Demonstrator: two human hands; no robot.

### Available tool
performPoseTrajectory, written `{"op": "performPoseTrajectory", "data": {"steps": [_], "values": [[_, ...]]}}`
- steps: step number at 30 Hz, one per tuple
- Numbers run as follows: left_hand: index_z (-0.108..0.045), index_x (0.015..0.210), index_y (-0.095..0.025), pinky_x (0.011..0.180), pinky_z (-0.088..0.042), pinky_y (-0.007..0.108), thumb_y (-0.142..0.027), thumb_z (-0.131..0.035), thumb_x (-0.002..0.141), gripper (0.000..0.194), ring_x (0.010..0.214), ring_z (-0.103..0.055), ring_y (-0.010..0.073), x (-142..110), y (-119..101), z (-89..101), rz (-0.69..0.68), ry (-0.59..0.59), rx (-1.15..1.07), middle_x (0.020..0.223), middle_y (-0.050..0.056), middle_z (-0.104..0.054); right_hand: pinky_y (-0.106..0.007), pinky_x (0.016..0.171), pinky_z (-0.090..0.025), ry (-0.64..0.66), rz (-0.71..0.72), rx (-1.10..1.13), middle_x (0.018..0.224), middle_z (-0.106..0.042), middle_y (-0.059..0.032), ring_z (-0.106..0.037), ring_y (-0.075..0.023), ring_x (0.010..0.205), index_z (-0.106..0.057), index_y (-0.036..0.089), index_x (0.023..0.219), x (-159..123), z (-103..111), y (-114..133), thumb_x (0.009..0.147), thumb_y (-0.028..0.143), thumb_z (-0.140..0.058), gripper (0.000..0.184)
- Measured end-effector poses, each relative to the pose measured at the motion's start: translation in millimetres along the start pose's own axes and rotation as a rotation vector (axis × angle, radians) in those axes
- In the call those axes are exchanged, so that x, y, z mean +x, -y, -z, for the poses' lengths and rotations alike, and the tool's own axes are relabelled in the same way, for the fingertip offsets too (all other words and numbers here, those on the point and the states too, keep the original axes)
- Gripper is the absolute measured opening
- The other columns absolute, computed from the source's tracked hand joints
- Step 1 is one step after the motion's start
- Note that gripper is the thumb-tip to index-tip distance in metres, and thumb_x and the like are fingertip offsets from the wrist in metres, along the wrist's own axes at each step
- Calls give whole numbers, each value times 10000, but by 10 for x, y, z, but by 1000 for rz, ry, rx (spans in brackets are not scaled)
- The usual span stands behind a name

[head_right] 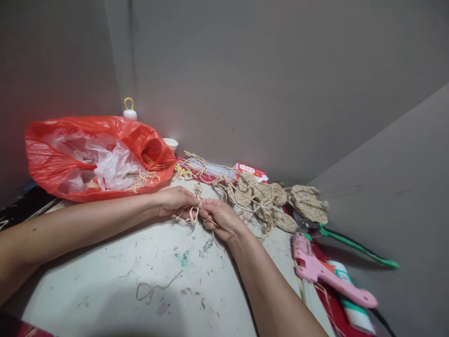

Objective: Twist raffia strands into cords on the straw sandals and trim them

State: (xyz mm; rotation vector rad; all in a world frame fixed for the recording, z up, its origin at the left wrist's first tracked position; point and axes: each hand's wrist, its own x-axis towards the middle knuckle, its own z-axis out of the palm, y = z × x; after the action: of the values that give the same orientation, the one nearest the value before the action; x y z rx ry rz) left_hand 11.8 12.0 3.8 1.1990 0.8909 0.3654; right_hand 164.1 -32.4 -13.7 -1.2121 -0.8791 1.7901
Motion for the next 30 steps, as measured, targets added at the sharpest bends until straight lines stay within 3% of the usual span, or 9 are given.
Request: {"op": "performPoseTrajectory", "data": {"steps": [4, 10, 17, 20, 24, 30], "values": [[-602, 593, -82, 500, -458, 189, -76, -609, 743, 151, 440, -509, 57, 22, -35, 71, 52, 61, -132, 512, 7, -578, -121, 302, -119, 12, -6, -29, 430, -394, 78, -195, 4, 349, -541, 131, 606, -13, 8, 14, 645, 267, -755, 256], [-629, 637, -67, 460, -431, 199, -66, -586, 747, 118, 446, -526, 77, 43, -69, 177, 67, 141, -27, 530, 35, -604, -136, 309, -136, -14, 2, -110, 425, -408, 74, -236, 1, 335, -538, 136, 598, -11, -5, 14, 639, 308, -759, 283], [-558, 615, -116, 395, -326, 177, -30, -485, 763, 187, 382, -419, 45, 88, 25, 154, -94, 6, 205, 487, -27, -531, -142, 322, -142, -47, 13, -197, 430, -413, 83, -245, -3, 339, -574, 138, 673, -5, -37, -11, 630, 307, -751, 248], [-531, 607, -144, 388, -288, 183, -66, -484, 745, 165, 379, -393, 49, 111, 64, 149, -159, 15, 358, 499, -38, -522, -152, 322, -140, -74, 31, -252, 435, -431, 80, -243, -7, 337, -556, 150, 648, -10, -62, -15, 629, 329, -752, 266], [-488, 564, -165, 388, -241, 197, -131, -503, 725, 165, 395, -347, 63, 107, 55, 138, -217, -90, 561, 441, -55, -421, -171, 320, -121, -102, 58, -316, 440, -453, 71, -239, -10, 321, -498, 167, 587, -18, -92, -24, 633, 356, -750, 318], [-436, 505, -175, 379, -213, 225, -186, -498, 729, 232, 388, -307, 71, 95, 20, 125, -234, -113, 553, 424, -41, -390, -183, 326, -108, -95, 82, -340, 449, -454, 66, -232, -14, 321, -484, 174, 578, -14, -97, -32, 653, 388, -735, 339]]}}
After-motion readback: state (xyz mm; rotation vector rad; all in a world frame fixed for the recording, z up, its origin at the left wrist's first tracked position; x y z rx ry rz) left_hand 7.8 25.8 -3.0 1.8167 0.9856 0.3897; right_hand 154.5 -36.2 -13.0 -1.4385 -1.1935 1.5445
